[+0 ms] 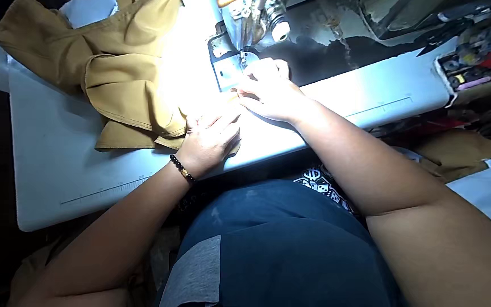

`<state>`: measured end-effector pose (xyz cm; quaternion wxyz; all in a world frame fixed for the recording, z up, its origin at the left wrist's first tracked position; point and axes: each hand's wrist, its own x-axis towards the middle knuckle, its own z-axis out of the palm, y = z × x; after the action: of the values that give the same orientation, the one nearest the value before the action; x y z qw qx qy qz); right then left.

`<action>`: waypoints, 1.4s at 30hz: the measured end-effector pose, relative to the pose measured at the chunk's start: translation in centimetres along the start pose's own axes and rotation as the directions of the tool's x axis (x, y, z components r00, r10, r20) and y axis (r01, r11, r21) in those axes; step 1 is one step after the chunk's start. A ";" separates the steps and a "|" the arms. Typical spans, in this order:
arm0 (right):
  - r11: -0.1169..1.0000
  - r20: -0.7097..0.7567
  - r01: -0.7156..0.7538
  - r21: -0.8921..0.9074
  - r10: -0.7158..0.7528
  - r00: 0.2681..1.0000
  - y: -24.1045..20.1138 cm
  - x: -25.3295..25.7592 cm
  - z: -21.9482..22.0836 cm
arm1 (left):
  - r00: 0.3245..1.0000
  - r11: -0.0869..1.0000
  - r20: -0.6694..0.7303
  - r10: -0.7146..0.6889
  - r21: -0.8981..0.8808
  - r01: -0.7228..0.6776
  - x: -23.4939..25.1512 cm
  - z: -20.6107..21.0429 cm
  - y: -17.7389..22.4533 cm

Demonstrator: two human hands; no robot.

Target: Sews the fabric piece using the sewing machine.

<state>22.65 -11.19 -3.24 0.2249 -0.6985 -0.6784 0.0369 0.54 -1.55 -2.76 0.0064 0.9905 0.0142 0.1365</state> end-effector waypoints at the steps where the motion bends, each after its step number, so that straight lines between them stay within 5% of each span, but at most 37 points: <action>1: 1.000 0.005 0.001 0.006 -0.001 1.000 0.0 0.0 0.0 | 1.000 0.999 -0.008 -0.013 -0.031 0.013 -0.1 0.1 0.1; 5: 0.987 -0.025 0.026 0.160 -0.022 0.999 0.5 -0.1 -0.3 | 0.996 0.982 0.031 -0.079 -0.167 0.083 -0.5 -0.4 1.2; 7: 0.964 0.094 -0.052 0.262 0.028 0.995 0.1 -0.5 -2.2 | 0.994 0.969 0.067 -0.089 -0.225 0.102 -1.1 -0.8 1.6; 10: 0.982 0.227 -0.089 0.166 0.050 0.973 -0.9 -0.9 -3.0 | 0.993 0.947 0.060 -0.104 -0.298 0.117 -2.4 -0.7 1.5; 14: 0.989 0.144 -0.057 0.138 0.037 0.989 -1.3 -1.4 -1.8 | 0.997 0.943 0.029 -0.077 -0.324 0.082 -2.7 -0.5 1.2; 20: 0.987 0.236 0.057 0.150 -0.091 0.967 -0.8 -0.4 -2.1 | 0.998 0.942 0.006 -0.068 -0.330 0.067 -2.7 -0.4 1.1; 25: 0.946 -0.062 0.308 -0.097 -0.315 0.947 -2.2 1.4 0.9 | 0.991 0.941 0.001 -0.135 -0.312 0.128 -2.5 -0.4 1.6; 31: 0.989 0.097 0.045 0.144 -0.060 0.993 0.0 1.4 -1.6 | 0.955 0.935 0.007 -0.297 -0.203 0.292 -1.6 -0.2 2.9; 35: 0.976 -0.031 -0.164 0.142 0.170 0.985 3.0 0.4 -2.9 | 0.920 0.909 0.137 -0.366 -0.157 0.385 2.1 -0.4 2.6; 38: 0.973 -0.194 -0.140 0.181 0.175 0.965 3.7 -0.1 -1.9 | 0.914 0.900 0.144 -0.379 -0.170 0.401 5.3 0.6 0.9; 42: 0.988 -0.184 -0.037 0.152 0.065 0.981 3.8 -0.5 -1.5 | 0.912 0.891 0.123 -0.392 -0.196 0.409 7.7 1.8 -0.6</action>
<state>26.67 -11.96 -3.35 0.3383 -0.6975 -0.6312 0.0267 8.39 -0.78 -2.40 0.1430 0.9643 0.2027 0.0931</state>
